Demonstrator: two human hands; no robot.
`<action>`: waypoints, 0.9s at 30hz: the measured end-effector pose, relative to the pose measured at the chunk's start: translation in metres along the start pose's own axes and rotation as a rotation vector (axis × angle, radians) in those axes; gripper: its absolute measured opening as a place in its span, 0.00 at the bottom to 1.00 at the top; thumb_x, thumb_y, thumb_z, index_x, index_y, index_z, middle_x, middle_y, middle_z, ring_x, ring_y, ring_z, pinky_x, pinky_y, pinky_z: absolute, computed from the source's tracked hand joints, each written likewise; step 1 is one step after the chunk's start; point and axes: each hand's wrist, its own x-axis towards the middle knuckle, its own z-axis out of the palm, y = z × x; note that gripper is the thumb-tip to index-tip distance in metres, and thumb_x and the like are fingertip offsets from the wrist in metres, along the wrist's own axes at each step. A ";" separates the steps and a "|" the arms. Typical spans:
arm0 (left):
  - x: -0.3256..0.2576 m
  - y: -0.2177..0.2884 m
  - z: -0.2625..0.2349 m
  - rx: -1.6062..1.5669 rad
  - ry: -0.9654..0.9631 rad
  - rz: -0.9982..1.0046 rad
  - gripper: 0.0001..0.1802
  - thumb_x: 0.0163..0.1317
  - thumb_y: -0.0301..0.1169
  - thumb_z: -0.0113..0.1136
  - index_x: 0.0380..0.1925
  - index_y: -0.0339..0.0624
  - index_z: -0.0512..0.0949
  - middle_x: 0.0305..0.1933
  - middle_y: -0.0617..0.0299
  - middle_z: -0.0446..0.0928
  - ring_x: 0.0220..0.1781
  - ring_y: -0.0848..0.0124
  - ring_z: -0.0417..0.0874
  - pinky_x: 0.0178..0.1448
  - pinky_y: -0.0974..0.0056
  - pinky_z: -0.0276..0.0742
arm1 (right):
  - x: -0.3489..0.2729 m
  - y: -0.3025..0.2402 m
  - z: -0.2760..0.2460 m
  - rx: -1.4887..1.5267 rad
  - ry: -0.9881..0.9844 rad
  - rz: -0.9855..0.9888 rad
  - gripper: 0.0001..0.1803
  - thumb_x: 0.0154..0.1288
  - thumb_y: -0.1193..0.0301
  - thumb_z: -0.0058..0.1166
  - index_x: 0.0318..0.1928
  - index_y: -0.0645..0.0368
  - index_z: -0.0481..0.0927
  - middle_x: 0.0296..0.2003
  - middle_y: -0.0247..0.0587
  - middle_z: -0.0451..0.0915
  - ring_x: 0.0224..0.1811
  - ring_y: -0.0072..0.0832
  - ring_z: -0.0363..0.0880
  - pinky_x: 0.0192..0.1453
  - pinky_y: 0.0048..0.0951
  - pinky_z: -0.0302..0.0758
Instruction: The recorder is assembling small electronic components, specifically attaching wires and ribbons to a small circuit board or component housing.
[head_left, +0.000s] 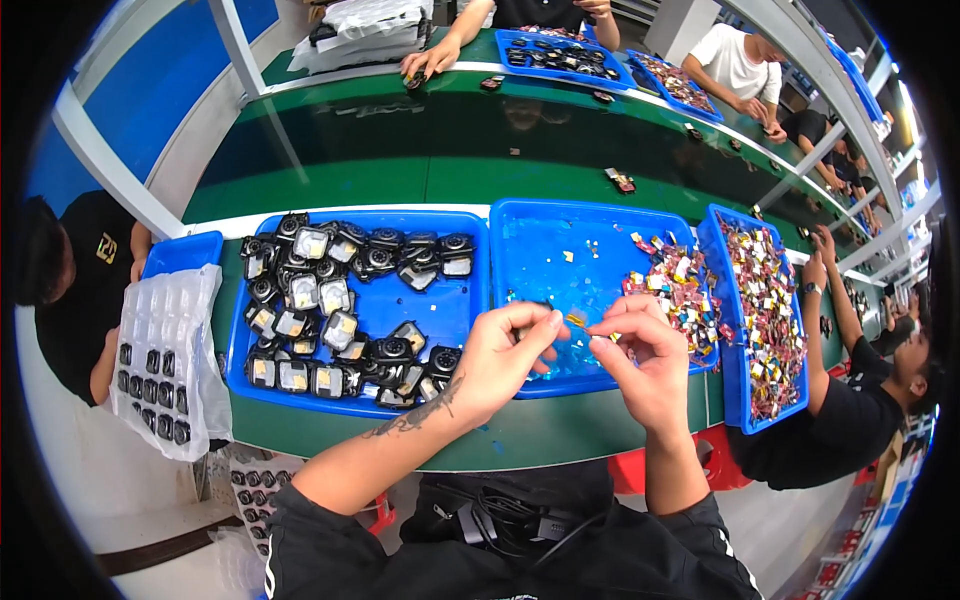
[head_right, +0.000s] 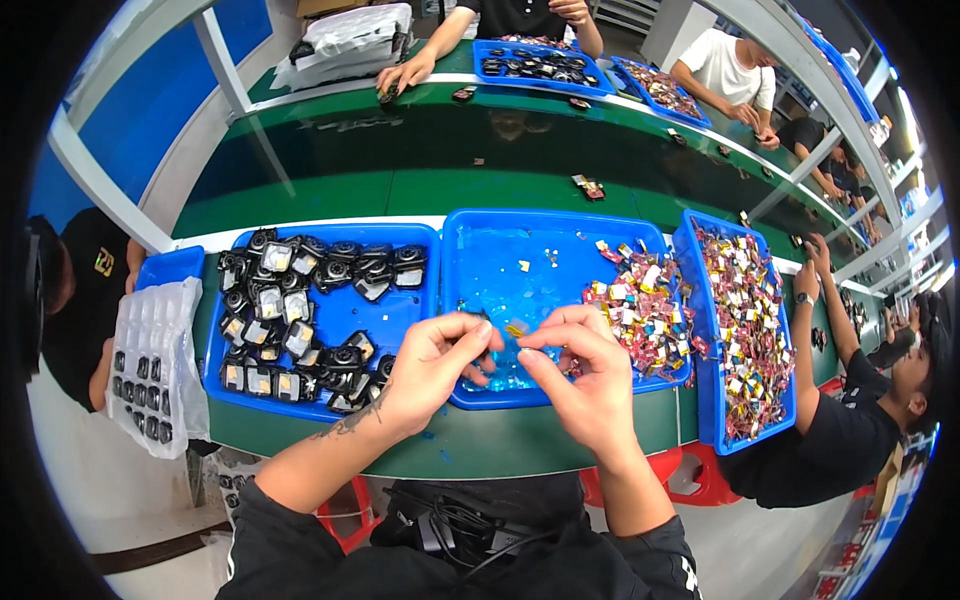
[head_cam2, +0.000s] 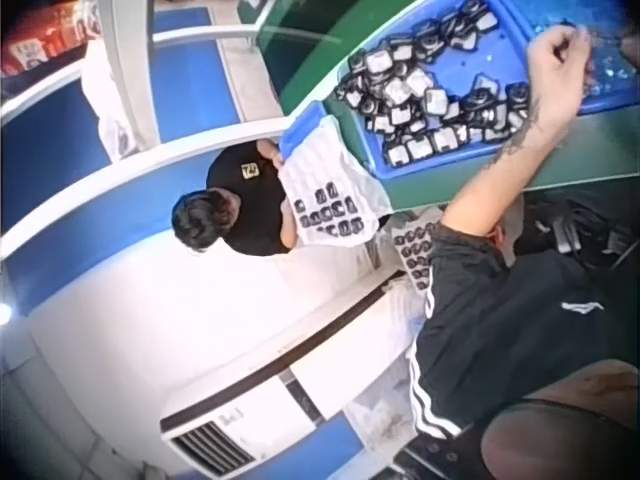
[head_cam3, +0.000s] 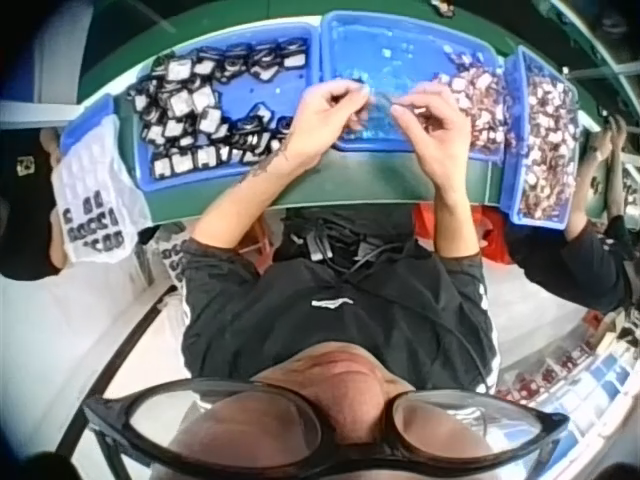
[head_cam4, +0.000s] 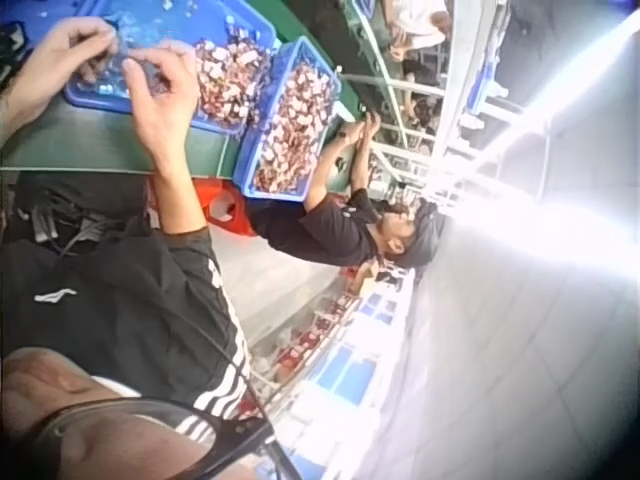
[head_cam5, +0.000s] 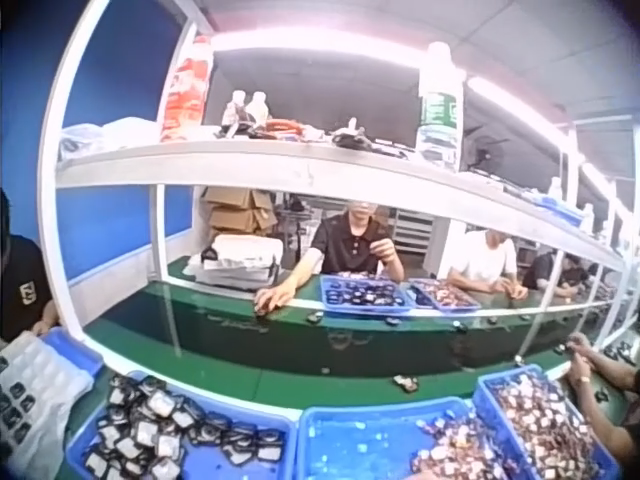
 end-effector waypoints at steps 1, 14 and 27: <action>0.000 0.000 0.006 0.208 0.128 0.230 0.10 0.58 0.28 0.67 0.38 0.38 0.82 0.46 0.57 0.75 0.43 0.74 0.77 0.38 0.72 0.78 | -0.002 -0.002 -0.001 0.208 0.000 0.117 0.07 0.58 0.80 0.62 0.39 0.63 0.83 0.39 0.37 0.76 0.37 0.18 0.75 0.33 0.17 0.71; -0.006 0.007 0.005 0.694 0.060 0.654 0.07 0.50 0.25 0.71 0.31 0.38 0.85 0.38 0.56 0.77 0.41 0.64 0.80 0.44 0.62 0.77 | -0.005 -0.007 0.002 0.528 -0.038 0.305 0.04 0.61 0.81 0.60 0.37 0.68 0.82 0.35 0.42 0.82 0.36 0.21 0.80 0.43 0.21 0.77; -0.006 0.015 0.003 0.871 0.097 0.796 0.07 0.49 0.25 0.72 0.30 0.39 0.83 0.40 0.55 0.75 0.39 0.63 0.80 0.42 0.63 0.77 | 0.011 -0.004 -0.007 0.479 -0.284 0.350 0.08 0.69 0.70 0.53 0.37 0.64 0.79 0.34 0.31 0.78 0.33 0.13 0.71 0.37 0.19 0.71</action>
